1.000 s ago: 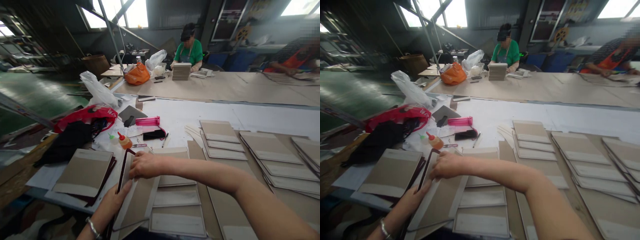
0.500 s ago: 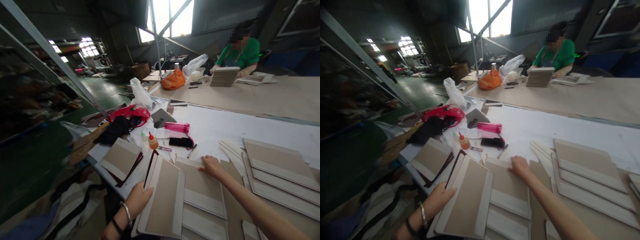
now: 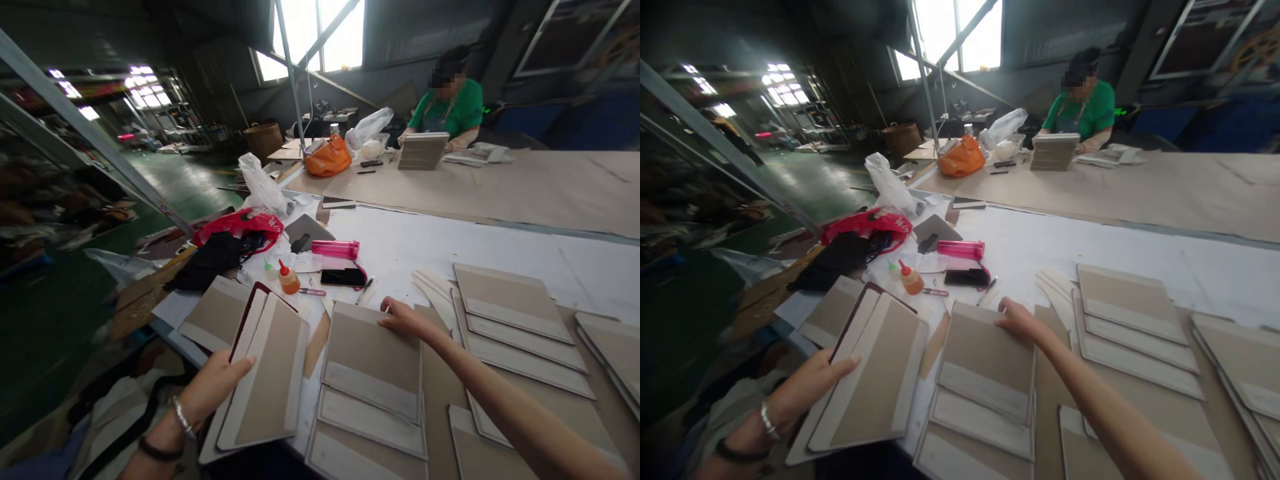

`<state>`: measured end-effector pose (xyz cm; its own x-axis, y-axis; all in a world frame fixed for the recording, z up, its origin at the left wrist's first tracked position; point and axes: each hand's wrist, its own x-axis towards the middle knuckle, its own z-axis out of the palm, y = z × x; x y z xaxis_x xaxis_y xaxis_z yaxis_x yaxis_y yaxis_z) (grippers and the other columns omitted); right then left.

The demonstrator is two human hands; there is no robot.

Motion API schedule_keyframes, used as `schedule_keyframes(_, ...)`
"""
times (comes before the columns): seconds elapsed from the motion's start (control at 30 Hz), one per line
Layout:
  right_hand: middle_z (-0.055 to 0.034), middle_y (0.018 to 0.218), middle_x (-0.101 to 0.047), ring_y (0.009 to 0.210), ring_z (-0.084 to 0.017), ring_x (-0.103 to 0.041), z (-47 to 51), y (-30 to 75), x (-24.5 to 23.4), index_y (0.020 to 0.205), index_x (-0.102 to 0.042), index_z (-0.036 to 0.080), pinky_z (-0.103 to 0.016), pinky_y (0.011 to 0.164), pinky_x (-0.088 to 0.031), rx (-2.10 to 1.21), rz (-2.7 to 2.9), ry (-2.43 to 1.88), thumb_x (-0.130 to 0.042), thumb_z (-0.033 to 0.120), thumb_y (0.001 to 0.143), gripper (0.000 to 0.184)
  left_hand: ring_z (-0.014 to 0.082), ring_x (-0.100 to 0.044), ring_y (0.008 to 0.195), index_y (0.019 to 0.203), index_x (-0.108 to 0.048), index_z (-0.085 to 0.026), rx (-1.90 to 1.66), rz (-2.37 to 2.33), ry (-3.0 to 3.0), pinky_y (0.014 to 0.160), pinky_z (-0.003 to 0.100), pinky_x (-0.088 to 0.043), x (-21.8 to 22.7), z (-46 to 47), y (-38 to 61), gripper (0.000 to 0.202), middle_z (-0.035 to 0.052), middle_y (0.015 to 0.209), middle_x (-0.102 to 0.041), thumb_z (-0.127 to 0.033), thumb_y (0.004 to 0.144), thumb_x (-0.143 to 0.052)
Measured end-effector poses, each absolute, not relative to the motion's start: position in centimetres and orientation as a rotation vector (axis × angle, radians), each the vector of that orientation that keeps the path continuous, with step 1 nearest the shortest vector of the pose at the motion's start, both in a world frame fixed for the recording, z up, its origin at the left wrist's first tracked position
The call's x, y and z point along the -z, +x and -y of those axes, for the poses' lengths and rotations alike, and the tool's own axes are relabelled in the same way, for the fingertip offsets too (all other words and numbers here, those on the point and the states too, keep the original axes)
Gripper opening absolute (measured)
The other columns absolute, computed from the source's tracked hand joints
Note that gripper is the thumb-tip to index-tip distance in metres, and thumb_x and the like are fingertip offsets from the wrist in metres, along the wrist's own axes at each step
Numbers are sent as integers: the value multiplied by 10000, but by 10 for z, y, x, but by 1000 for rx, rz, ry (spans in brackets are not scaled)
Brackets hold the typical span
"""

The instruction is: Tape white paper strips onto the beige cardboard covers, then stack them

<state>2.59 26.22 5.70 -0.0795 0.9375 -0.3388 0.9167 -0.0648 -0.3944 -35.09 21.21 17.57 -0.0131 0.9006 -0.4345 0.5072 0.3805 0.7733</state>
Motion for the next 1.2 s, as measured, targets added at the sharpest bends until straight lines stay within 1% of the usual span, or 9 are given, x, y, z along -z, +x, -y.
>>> schedule_keyframes(0.2, -15, 826, -622, 775, -160, -556, -236, 2, -150, 820, -640, 175, -235, 680, -394, -1073, 2272, -1614, -533, 260, 802, 138, 329, -616, 899, 812, -639, -96, -422, -1569, 1352, 775, 407, -510, -165, -226, -363, 464, 131, 838, -684, -458, 540, -538)
schedule_keyframes(0.37, -9, 817, -613, 816, -155, -536, -237, -83, -194, 853, -660, 211, -306, 812, -322, -685, 2721, -1037, -593, 260, 821, 89, 305, -601, 940, 842, -623, -112, -373, -1452, 1502, 838, 367, -477, -153, -230, -359, 486, 110, 899, -678, -527, 613, -516)
schedule_keyframes(0.57, 0, 968, -622, 925, -176, -526, -266, -152, -158, 958, -638, 247, -340, 793, -319, -321, 2939, -928, -587, 300, 828, 150, 289, -594, 935, 918, -578, -128, -233, -1423, 1552, 810, 335, -458, -145, -220, -351, 589, 82, 912, -672, -651, 692, -429)
schedule_keyframes(0.77, -39, 1017, -586, 978, -221, -481, -266, -136, -127, 946, -622, 233, -382, 882, -306, 25, 2662, -1065, -569, 450, 818, 257, 271, -602, 817, 825, -560, -165, -85, -1596, 1716, 724, 319, -440, -147, -212, -334, 462, 57, 769, -653, -562, 668, -384)
schedule_keyframes(0.87, -81, 1243, -480, 1179, -242, -357, -259, -122, -124, 1090, -561, 224, -397, 987, -234, 141, 2602, -1000, -560, 425, 831, 327, 268, -599, 851, 850, -545, -177, -83, -1689, 1757, 740, 321, -433, -142, -209, -326, 428, 74, 813, -656, -500, 661, -337)
schedule_keyframes(0.93, -68, 1341, -394, 1242, -214, -291, -252, -105, -116, 1205, -476, 247, -367, 1016, -213, 44, 2582, -1183, -535, 414, 852, 395, 268, -594, 894, 862, -538, -174, -106, -1680, 1729, 773, 321, -434, -138, -209, -325, 455, 92, 864, -657, -518, 657, -322)
schedule_keyframes(1.0, -94, 1272, -461, 1172, -215, -383, -242, -81, -100, 1249, -428, 217, -356, 964, -287, -167, 2486, -1631, -547, 408, 847, 461, 267, -584, 937, 872, -530, -167, -147, -1662, 1706, 825, 324, -428, -134, -209, -327, 480, 107, 908, -650, -538, 648, -324)
schedule_keyframes(1.1, -179, 999, -584, 954, -290, -518, -225, -45, -64, 1106, -529, 73, -387, 802, -389, -399, 2295, -2133, -727, 383, 691, 555, 274, -568, 977, 851, -512, -169, -179, -1635, 1693, 876, 332, -419, -132, -209, -330, 471, 107, 872, -639, -556, 642, -344)
schedule_keyframes(1.2, -212, 988, -570, 936, -323, -515, -213, -24, -37, 944, -596, 49, -392, 781, -391, -499, 2275, -2212, -813, 339, 571, 520, 282, -560, 996, 834, -507, -176, -175, -1615, 1709, 899, 349, -415, -134, -210, -332, 458, 103, 849, -635, -566, 651, -349)
